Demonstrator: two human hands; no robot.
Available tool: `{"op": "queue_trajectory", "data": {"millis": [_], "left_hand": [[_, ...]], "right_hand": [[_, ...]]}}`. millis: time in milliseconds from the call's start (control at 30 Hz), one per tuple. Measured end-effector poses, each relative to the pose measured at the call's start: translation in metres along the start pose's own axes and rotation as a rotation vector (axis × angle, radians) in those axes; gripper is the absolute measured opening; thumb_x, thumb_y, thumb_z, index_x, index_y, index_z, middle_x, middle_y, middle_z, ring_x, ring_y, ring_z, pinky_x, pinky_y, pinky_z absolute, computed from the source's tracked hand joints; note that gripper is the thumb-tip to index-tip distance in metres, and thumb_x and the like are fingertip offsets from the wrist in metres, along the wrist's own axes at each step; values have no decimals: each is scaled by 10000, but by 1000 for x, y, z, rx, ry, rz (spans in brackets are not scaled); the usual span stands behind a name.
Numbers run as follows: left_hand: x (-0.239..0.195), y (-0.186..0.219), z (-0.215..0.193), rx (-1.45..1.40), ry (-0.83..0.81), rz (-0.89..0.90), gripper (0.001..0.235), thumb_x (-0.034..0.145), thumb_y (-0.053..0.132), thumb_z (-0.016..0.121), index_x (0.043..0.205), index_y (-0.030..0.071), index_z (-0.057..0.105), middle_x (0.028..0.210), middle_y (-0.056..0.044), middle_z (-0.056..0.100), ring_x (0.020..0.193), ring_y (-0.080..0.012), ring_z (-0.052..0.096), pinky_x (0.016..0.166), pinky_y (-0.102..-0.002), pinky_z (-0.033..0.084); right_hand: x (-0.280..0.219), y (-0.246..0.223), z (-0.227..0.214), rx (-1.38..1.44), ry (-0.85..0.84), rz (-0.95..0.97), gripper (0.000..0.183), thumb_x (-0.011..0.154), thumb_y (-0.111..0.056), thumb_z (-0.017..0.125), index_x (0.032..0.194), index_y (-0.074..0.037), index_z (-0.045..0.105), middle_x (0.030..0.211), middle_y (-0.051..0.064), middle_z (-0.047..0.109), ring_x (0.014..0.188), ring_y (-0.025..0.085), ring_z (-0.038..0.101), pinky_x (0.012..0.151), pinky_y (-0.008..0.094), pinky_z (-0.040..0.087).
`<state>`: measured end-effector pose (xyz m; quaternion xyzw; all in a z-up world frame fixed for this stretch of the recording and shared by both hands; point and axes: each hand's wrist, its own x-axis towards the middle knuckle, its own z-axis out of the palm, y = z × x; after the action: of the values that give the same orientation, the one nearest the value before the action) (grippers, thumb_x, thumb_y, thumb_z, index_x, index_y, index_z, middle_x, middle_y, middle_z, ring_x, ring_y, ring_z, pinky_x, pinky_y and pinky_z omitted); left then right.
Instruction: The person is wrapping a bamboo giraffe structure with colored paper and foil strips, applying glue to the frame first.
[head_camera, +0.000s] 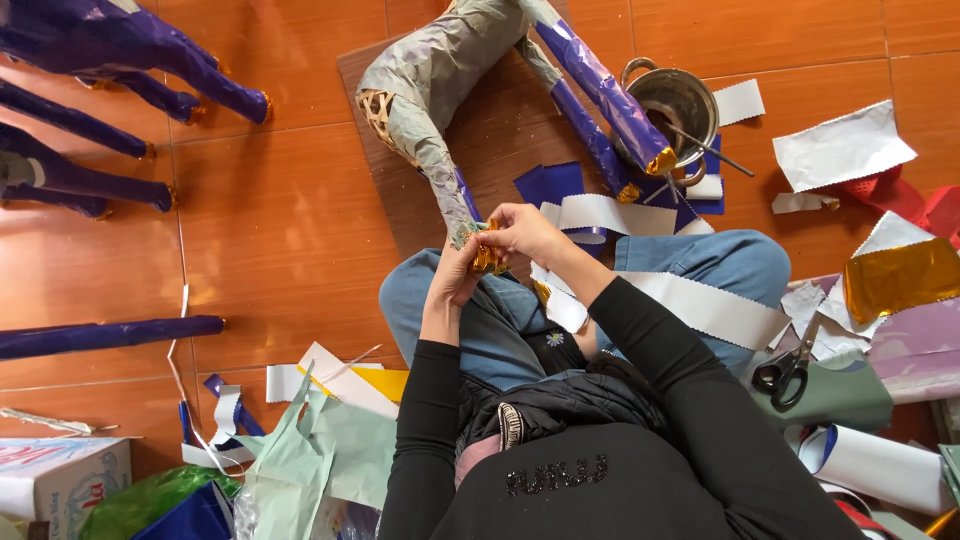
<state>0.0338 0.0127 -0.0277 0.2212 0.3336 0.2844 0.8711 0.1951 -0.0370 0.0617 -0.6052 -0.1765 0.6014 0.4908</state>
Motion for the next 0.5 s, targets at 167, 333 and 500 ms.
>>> {"op": "queue_trajectory", "data": {"millis": [167,333,500], "left_hand": [[5,-1,-5,-21,7,-17,488,853,117,789,1235,219,504,947,-111,653,785,-284,710,662,-471,627],[-2,5,11,-49,32,8,510,833,58,798,1238,198,523,969,-108,657,789,-287,707,655,-484,623],[1,6,7,-70,43,-48,467,843,103,804,1232,163,552,1022,-143,679,844,-318,710,697,-530,613]], "right_hand": [[-7,-11,-2,-16,-40,-83,424,748,71,800,1101,19,570,748,179,604,548,271,688,437,353,612],[-6,-4,1,-107,25,-183,370,797,56,777,1063,-10,529,793,171,654,598,243,716,485,341,633],[-15,-5,15,-290,94,-316,139,773,-22,773,872,-109,727,702,25,679,635,73,615,549,223,531]]}}
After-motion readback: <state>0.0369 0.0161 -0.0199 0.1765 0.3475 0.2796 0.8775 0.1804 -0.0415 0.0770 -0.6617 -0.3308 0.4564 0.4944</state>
